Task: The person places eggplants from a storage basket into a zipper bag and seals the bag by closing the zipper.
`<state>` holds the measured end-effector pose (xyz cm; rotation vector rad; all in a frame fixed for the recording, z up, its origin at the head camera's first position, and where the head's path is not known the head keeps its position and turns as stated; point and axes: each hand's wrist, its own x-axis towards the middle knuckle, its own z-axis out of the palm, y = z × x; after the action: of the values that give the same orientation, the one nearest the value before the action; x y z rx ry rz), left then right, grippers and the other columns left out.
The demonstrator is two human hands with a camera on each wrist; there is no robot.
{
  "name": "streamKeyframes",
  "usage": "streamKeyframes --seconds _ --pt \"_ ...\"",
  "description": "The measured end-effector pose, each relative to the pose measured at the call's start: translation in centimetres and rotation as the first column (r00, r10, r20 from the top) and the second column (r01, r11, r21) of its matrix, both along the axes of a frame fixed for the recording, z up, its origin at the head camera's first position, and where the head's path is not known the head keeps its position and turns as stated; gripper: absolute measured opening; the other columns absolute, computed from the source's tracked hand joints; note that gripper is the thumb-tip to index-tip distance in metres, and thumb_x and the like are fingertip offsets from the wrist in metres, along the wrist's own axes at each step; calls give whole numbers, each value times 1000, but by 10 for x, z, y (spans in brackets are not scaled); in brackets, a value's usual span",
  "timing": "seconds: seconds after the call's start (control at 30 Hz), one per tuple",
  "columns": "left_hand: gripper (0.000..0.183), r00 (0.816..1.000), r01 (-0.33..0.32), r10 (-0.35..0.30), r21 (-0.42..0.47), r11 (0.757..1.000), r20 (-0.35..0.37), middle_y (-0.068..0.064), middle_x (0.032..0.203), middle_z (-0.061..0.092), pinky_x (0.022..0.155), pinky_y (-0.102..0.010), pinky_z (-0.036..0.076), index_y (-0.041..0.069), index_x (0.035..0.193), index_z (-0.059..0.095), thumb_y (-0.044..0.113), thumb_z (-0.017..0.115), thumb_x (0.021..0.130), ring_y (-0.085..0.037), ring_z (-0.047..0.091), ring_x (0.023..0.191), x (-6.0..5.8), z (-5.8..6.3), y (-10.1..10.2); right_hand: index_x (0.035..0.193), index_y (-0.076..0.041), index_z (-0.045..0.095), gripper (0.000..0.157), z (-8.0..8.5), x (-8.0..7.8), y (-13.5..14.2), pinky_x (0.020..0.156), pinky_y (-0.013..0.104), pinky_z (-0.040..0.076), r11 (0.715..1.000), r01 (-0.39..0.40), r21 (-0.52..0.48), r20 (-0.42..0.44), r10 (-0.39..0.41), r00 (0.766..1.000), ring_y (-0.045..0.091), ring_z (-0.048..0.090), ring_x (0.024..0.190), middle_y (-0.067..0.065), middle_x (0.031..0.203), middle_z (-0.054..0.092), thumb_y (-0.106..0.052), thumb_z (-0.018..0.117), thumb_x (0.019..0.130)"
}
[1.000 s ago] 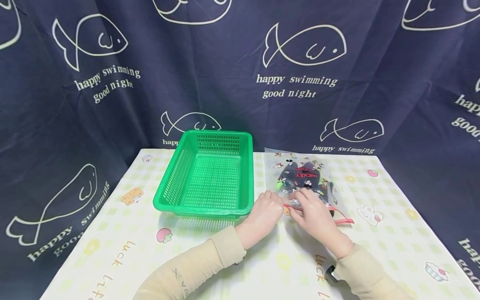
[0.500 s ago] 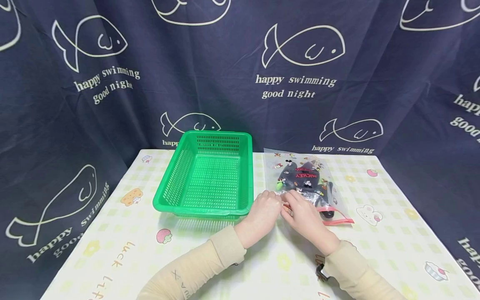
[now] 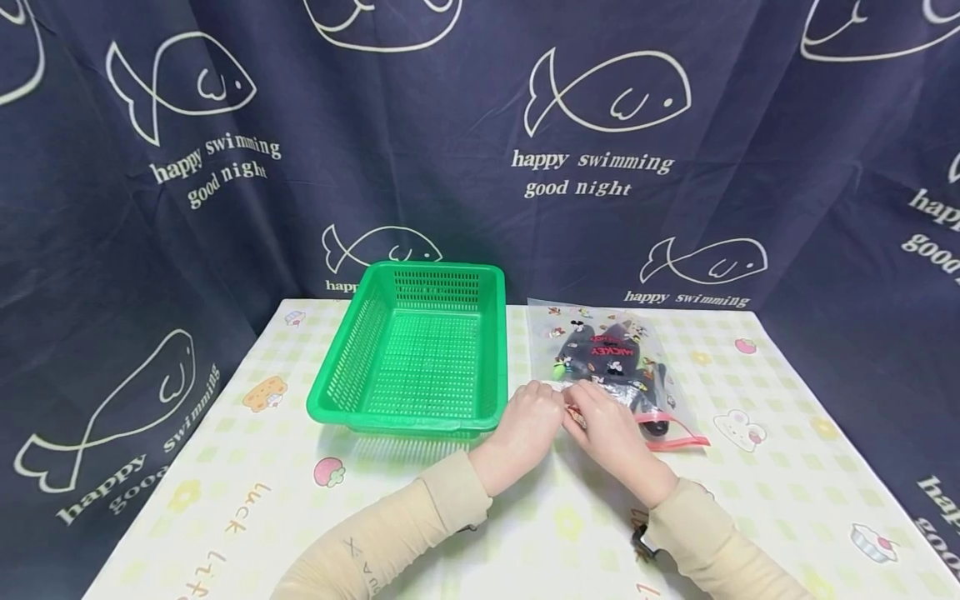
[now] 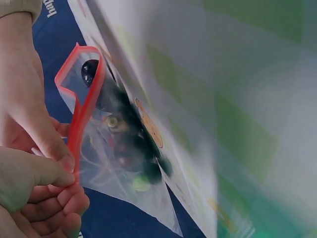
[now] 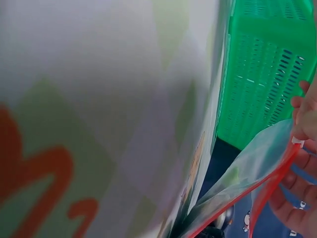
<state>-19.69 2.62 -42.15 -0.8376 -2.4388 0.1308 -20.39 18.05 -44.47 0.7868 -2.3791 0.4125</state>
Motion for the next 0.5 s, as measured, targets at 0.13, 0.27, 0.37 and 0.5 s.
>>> streamKeyframes --seconds 0.13,0.27,0.37,0.5 --pt "3 998 3 -3 -10 1000 -58 4 72 59 59 -20 43 15 82 66 14 66 79 -9 50 66 0 -3 0 90 -10 57 17 -2 -2 1 67 37 51 999 -15 33 -51 17 999 22 60 80 2 85 59 -20 66 79" --pt "4 997 -5 3 -23 1000 -76 4 73 59 59 -20 42 15 82 65 15 66 79 -10 50 66 1 -3 0 92 -8 58 19 -2 -3 1 74 39 52 998 -33 55 -95 38 995 25 61 84 4 89 60 -21 64 79" --pt "4 997 -8 6 -22 1000 -77 4 73 59 59 -20 42 14 82 66 15 65 79 -10 50 67 1 -4 0 93 -7 58 19 -2 -3 2 76 39 51 997 -45 68 -109 52 993 25 60 86 5 91 60 -20 63 79" --pt "4 996 -4 3 -12 1000 -90 3 72 60 59 -20 42 14 82 67 17 66 81 -10 51 66 1 -5 1 94 -7 59 18 -1 -3 3 79 39 51 995 -62 81 -107 70 992 24 60 87 5 92 59 -18 61 80"
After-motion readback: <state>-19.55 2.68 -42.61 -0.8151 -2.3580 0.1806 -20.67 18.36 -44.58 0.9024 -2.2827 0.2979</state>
